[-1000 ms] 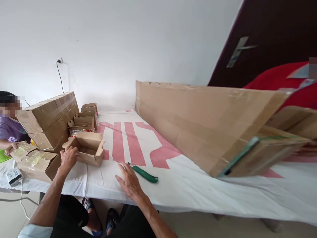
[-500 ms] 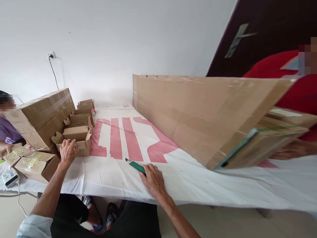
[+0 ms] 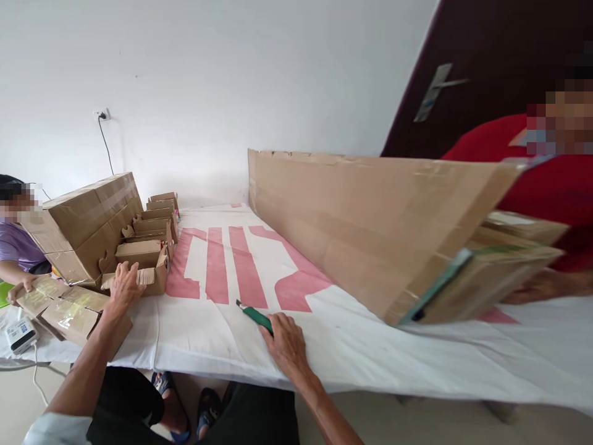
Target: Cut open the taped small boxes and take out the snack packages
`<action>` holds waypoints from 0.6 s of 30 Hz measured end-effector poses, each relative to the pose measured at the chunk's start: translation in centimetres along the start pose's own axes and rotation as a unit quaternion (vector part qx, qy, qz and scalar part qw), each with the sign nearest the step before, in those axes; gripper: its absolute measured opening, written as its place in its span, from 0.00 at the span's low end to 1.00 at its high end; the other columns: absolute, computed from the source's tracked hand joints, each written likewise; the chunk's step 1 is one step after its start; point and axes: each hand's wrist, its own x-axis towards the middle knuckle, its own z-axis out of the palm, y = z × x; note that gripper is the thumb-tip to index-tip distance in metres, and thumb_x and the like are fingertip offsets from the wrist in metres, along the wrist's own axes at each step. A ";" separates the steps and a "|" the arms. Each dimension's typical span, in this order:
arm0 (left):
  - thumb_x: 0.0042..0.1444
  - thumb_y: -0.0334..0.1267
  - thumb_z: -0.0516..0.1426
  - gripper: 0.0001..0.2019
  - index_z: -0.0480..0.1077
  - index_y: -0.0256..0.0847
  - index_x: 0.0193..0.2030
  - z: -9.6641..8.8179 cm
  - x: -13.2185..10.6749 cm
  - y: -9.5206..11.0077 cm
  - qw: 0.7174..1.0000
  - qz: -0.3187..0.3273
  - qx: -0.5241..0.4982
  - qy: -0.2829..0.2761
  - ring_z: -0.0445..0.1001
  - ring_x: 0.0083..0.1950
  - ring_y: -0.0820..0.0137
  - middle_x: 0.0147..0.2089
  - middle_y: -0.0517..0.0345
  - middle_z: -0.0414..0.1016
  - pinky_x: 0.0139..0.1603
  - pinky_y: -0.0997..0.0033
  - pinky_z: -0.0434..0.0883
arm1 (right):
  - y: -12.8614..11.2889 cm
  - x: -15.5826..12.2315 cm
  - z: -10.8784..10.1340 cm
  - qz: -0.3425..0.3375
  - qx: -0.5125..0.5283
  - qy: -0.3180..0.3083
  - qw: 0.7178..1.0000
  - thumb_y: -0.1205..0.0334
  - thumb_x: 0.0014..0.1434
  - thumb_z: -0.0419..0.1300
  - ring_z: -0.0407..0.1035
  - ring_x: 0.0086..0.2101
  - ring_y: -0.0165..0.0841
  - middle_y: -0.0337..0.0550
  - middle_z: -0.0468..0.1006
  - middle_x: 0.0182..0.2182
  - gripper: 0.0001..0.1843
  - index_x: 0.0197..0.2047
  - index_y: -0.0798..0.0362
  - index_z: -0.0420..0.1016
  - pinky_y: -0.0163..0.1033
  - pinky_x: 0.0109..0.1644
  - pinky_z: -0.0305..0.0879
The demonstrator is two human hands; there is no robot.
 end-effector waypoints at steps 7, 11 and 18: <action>0.66 0.51 0.59 0.24 0.74 0.43 0.64 -4.7 -5.5 -10.4 0.996 0.013 -0.078 -0.034 0.73 0.69 0.51 0.67 0.44 0.77 0.72 0.50 0.67 | 0.6 -0.2 0.2 0.000 0.005 -0.010 1.000 0.57 0.71 0.57 0.73 0.48 0.49 0.53 0.81 0.45 0.12 0.51 0.51 0.77 0.50 0.50 0.65; 0.69 0.49 0.56 0.22 0.74 0.48 0.66 -3.1 -8.7 -10.6 0.995 0.020 -0.063 -0.078 0.67 0.75 0.51 0.74 0.46 0.71 0.75 0.46 0.62 | 0.9 -0.2 0.5 -0.007 0.011 -0.005 1.000 0.57 0.71 0.56 0.74 0.48 0.50 0.53 0.82 0.45 0.12 0.51 0.51 0.77 0.50 0.50 0.66; 0.70 0.50 0.57 0.24 0.75 0.42 0.66 -0.1 -12.2 0.3 0.999 -0.019 -0.042 -0.003 0.62 0.77 0.42 0.75 0.36 0.69 0.74 0.38 0.59 | 1.2 -0.4 0.8 -0.004 0.004 0.007 1.000 0.56 0.70 0.53 0.73 0.45 0.50 0.54 0.82 0.43 0.14 0.48 0.51 0.77 0.51 0.48 0.66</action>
